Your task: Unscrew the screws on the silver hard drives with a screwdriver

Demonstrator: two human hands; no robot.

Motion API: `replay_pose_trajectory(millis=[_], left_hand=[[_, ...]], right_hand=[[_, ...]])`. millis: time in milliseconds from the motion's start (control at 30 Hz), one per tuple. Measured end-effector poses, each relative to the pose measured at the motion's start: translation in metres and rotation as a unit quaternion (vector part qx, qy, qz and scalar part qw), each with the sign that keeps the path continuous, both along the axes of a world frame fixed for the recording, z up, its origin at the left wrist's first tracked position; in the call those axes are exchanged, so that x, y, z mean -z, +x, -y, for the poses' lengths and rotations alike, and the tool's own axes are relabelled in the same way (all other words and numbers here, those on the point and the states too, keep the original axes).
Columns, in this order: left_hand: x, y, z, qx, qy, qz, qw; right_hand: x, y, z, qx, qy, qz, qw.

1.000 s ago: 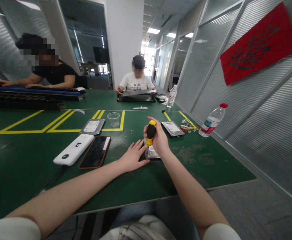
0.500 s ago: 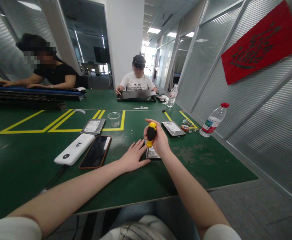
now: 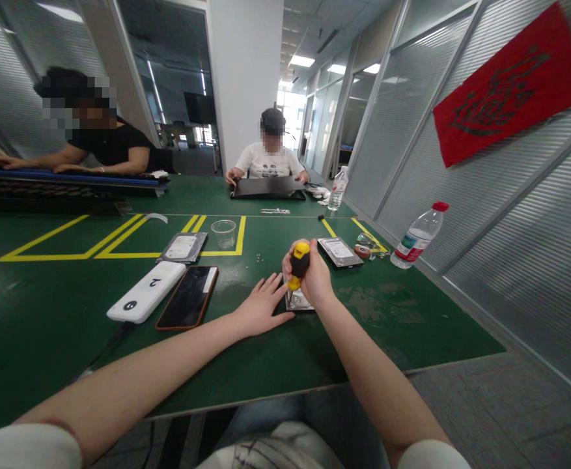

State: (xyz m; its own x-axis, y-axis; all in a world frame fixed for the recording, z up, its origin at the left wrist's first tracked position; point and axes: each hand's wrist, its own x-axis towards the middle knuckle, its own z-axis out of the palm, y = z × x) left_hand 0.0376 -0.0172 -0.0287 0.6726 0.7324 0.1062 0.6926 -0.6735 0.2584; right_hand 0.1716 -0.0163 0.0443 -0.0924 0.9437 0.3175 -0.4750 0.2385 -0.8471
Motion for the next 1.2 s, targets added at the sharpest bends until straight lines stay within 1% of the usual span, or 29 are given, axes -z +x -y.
replay_pose_trajectory(millis=[67,167,233,333,400,467,633,700,800,900,967,1100,1200], left_hand=[[0.001,0.0,0.0,0.002,0.003,0.003,1.0],[0.003,-0.001,-0.001,0.005,0.006,0.011,1.0],[0.003,-0.001,-0.001,0.005,0.007,0.014,1.0],[0.003,-0.001,-0.001,0.005,0.009,0.014,1.0],[0.003,-0.001,-0.001,0.005,0.009,0.014,1.0],[0.004,-0.001,-0.002,0.004,0.011,0.015,1.0],[0.007,-0.002,-0.003,0.0,0.01,0.013,1.0],[0.007,-0.002,-0.003,0.002,0.011,0.013,1.0],[0.006,-0.001,-0.003,0.004,0.01,0.01,1.0],[0.004,-0.001,-0.002,-0.001,0.004,0.005,1.0],[0.003,0.0,-0.001,-0.004,0.003,0.004,1.0],[0.002,0.0,-0.001,-0.005,0.003,0.004,1.0],[0.003,0.0,-0.001,-0.003,0.005,0.005,1.0]], right_hand=[[0.002,0.001,-0.002,-0.024,0.003,-0.009,1.0],[0.005,0.003,-0.001,-0.041,0.046,-0.021,0.998],[0.006,0.002,0.002,-0.027,0.074,-0.015,0.997],[0.006,0.001,0.005,0.015,0.096,0.017,0.995],[0.006,0.002,0.003,0.04,0.092,0.036,0.994],[0.006,0.004,-0.001,0.046,0.081,0.039,0.995],[0.004,0.007,-0.005,0.011,0.065,-0.016,0.998],[0.002,0.006,-0.002,0.009,0.073,-0.014,0.997],[0.002,0.005,0.002,0.039,0.095,0.025,0.994],[0.004,0.006,-0.001,0.071,0.109,0.061,0.99],[0.006,0.007,-0.005,0.066,0.103,0.064,0.99],[0.009,0.006,-0.008,0.037,0.087,0.028,0.995],[0.007,0.005,-0.004,0.052,0.094,0.026,0.994]])
